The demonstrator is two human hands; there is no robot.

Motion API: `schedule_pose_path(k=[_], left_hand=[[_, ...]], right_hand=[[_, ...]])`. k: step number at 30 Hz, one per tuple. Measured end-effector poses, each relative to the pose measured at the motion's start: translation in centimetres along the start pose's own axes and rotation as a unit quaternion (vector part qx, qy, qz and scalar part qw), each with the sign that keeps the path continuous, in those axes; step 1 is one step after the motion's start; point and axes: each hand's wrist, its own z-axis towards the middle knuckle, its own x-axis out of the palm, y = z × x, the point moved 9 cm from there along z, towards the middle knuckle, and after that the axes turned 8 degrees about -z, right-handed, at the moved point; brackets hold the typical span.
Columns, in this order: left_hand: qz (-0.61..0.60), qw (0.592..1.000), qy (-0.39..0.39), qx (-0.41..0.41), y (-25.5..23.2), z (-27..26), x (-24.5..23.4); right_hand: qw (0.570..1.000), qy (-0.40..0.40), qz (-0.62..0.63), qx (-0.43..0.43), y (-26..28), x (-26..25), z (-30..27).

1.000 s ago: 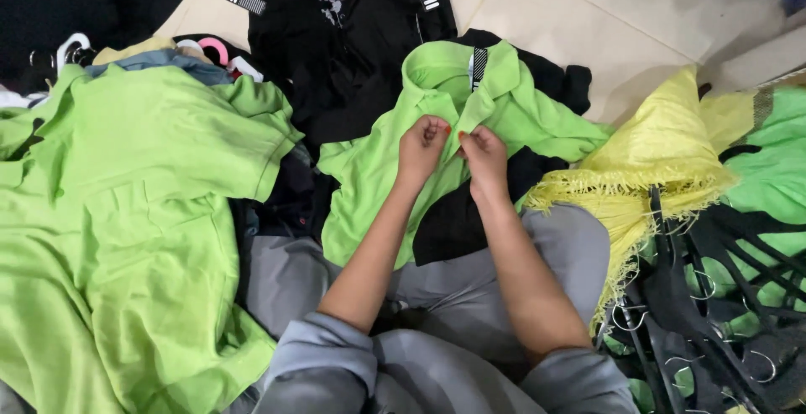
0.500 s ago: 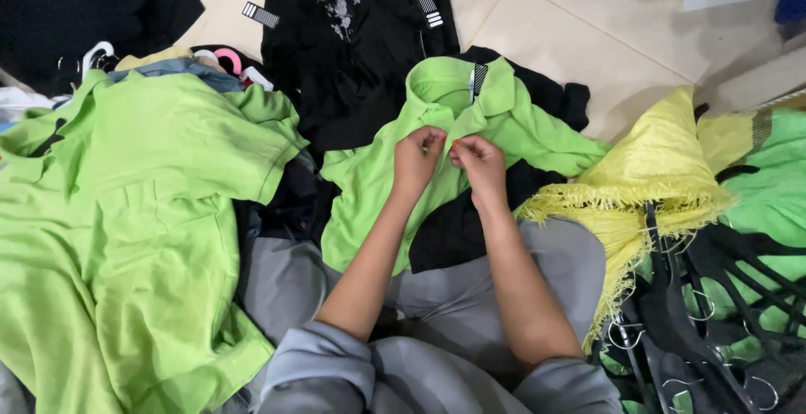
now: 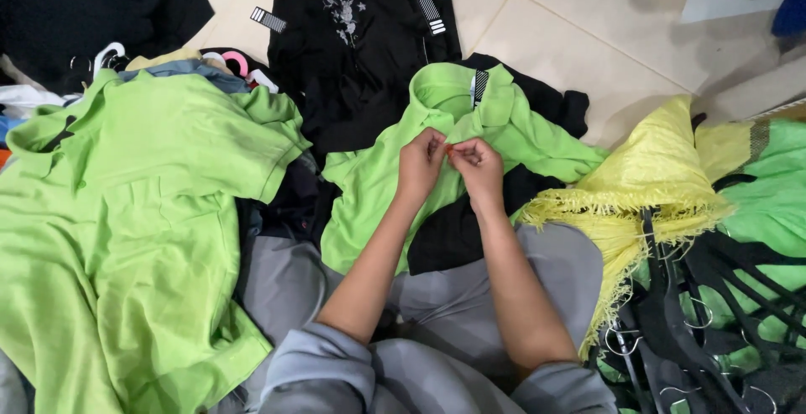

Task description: Sorting through a pile of garments on the floor and placing them onto plastic hangers.

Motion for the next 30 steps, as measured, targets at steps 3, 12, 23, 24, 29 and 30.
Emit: schedule_pose_path(k=[3,12,23,24,29,30], left_hand=[[0.092,0.993,0.004,0.072,-2.5,-0.3,0.2],[0.071,0.997,0.002,0.041,-1.8,-0.8,0.5],[-0.071,0.994,-0.001,-0.08,5.8,0.4,2.0],[-0.08,0.993,-0.006,-0.092,6.8,0.7,2.3],[-0.094,0.987,-0.009,-0.128,6.3,0.8,1.7],[-0.086,0.988,-0.016,-0.127,6.3,0.8,1.4]], right_hand=[[1.0,0.0,0.012,-0.003,-0.4,-0.1,0.2],[0.995,-0.003,-0.083,-0.046,1.4,-0.7,-0.2],[0.991,-0.04,-0.091,-0.086,3.9,-0.6,-1.3],[0.99,-0.05,-0.093,-0.097,4.4,-0.6,-1.4],[0.981,-0.054,-0.12,-0.141,6.9,-0.4,-2.1],[0.978,-0.056,-0.132,-0.151,7.4,-0.3,-2.3]])
